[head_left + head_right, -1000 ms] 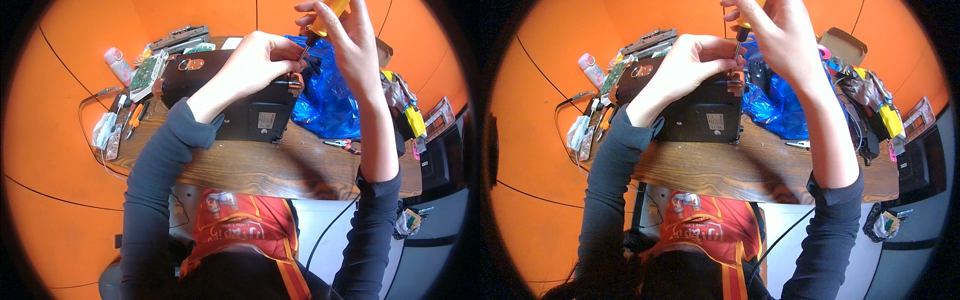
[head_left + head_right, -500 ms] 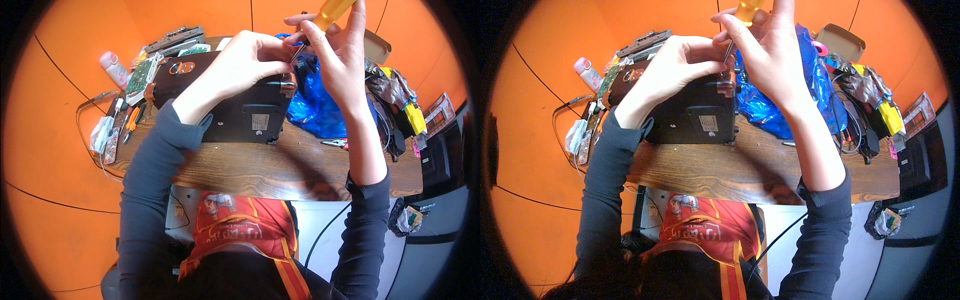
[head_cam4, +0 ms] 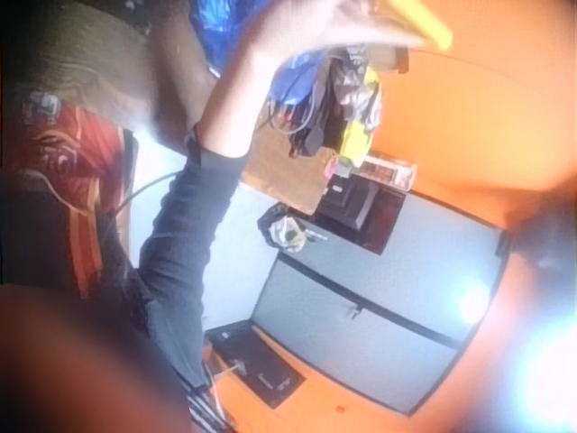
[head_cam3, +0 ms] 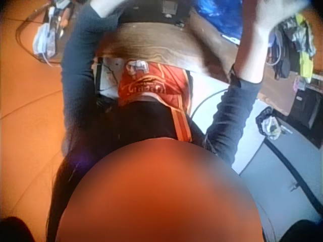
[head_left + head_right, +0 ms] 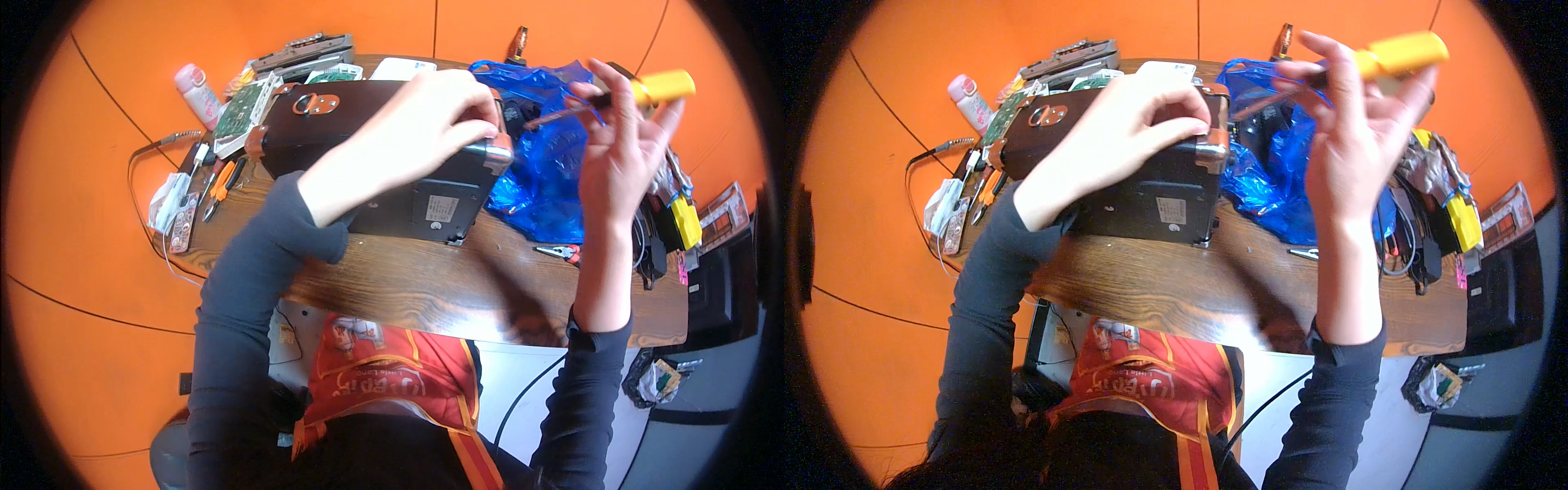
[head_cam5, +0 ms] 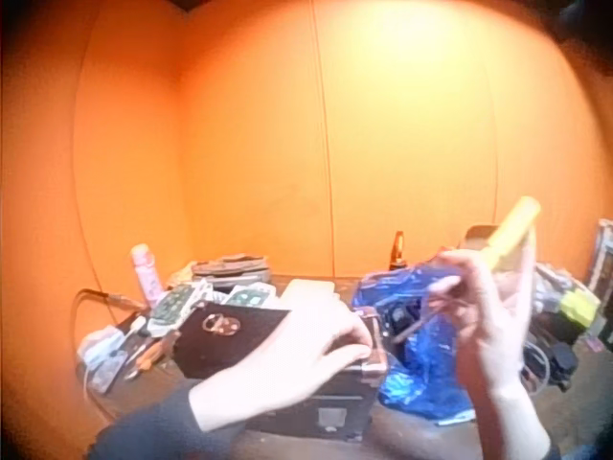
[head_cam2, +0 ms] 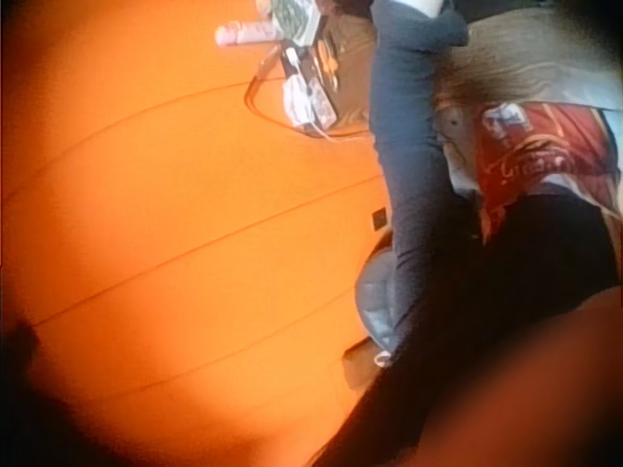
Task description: The person uses a screwdriver to remove screws from the back of a disassembled portable radio and then from a black rectangular device, placing removed screws on the table. The person handles the devices and tools directly without visible secondary actions.
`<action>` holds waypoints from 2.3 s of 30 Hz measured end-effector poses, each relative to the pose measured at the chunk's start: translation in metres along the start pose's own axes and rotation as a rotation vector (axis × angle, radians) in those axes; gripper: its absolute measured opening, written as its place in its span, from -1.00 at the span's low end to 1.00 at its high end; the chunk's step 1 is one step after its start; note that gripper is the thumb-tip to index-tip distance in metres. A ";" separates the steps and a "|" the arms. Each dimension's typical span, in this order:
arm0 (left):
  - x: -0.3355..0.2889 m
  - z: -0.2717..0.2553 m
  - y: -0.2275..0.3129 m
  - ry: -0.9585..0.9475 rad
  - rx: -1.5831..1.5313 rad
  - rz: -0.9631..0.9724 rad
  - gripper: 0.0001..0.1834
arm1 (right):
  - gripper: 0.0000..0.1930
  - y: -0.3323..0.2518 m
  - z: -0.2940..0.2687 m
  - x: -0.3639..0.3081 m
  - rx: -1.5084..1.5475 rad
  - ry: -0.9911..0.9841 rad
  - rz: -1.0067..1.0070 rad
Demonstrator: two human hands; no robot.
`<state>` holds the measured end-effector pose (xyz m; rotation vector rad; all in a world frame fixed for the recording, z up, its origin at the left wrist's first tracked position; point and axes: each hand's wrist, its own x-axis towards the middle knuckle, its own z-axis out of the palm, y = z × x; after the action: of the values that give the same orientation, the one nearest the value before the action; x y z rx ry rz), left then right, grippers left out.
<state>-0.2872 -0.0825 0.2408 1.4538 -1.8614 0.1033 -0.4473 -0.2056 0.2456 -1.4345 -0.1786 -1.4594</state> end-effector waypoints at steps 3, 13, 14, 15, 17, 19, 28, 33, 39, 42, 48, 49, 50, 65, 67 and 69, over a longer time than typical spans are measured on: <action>-0.005 0.009 -0.003 0.041 0.263 0.229 -0.83 | -0.39 -0.003 -0.023 -0.004 -0.143 -0.006 -0.009; -0.058 0.025 0.035 0.824 0.459 0.702 -0.90 | -0.50 -0.060 -0.102 -0.052 -0.710 0.363 0.047; -0.086 0.022 0.024 0.779 0.612 0.773 -0.93 | -0.54 -0.063 -0.107 -0.060 -0.679 0.334 0.035; -0.115 0.020 0.011 0.754 0.601 0.812 -0.85 | -0.53 -0.069 -0.112 -0.066 -0.770 0.251 0.036; -0.174 0.009 -0.024 0.678 0.860 0.516 -0.92 | -0.38 -0.076 -0.121 -0.084 -0.378 0.208 0.109; -0.240 -0.016 -0.057 0.269 0.835 -0.048 -0.89 | -0.34 -0.083 -0.129 -0.100 -0.481 0.225 0.114; -0.305 -0.080 -0.196 0.358 0.971 -0.584 -0.85 | -0.46 -0.064 -0.132 -0.127 -0.632 0.352 0.247; -0.306 -0.080 -0.211 0.278 0.984 -0.606 -0.86 | -0.45 -0.057 -0.108 -0.134 -0.655 0.357 0.297; -0.307 -0.079 -0.210 0.290 0.993 -0.594 -0.88 | -0.37 -0.045 -0.083 -0.139 -0.575 0.435 0.306; -0.305 -0.080 -0.205 0.292 1.032 -0.600 -0.83 | -0.34 -0.044 -0.078 -0.141 -0.545 0.339 0.315; -0.275 -0.068 -0.164 0.571 0.860 -0.504 -0.73 | -0.38 -0.038 -0.080 -0.135 -0.389 0.277 0.278; -0.266 -0.061 -0.152 0.607 0.847 -0.504 -0.71 | -0.41 -0.035 -0.081 -0.133 -0.346 0.303 0.292; -0.256 -0.055 -0.140 0.654 0.776 -0.515 -0.70 | -0.46 -0.033 -0.083 -0.130 -0.304 0.302 0.304; -0.154 -0.043 -0.074 0.605 -0.745 -0.505 -0.24 | -0.37 0.025 -0.015 -0.096 -0.232 -0.319 0.255; -0.152 -0.038 -0.072 0.611 -0.562 -0.351 -0.29 | -0.43 0.027 -0.011 -0.099 -0.302 -0.345 0.260; -0.152 -0.035 -0.069 0.641 -0.485 -0.394 -0.25 | -0.45 0.026 -0.006 -0.104 -0.272 -0.296 0.299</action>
<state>-0.2002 0.0319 0.1494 1.2220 -0.9780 -0.0668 -0.4591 -0.1657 0.1469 -1.8108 0.0541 -1.0517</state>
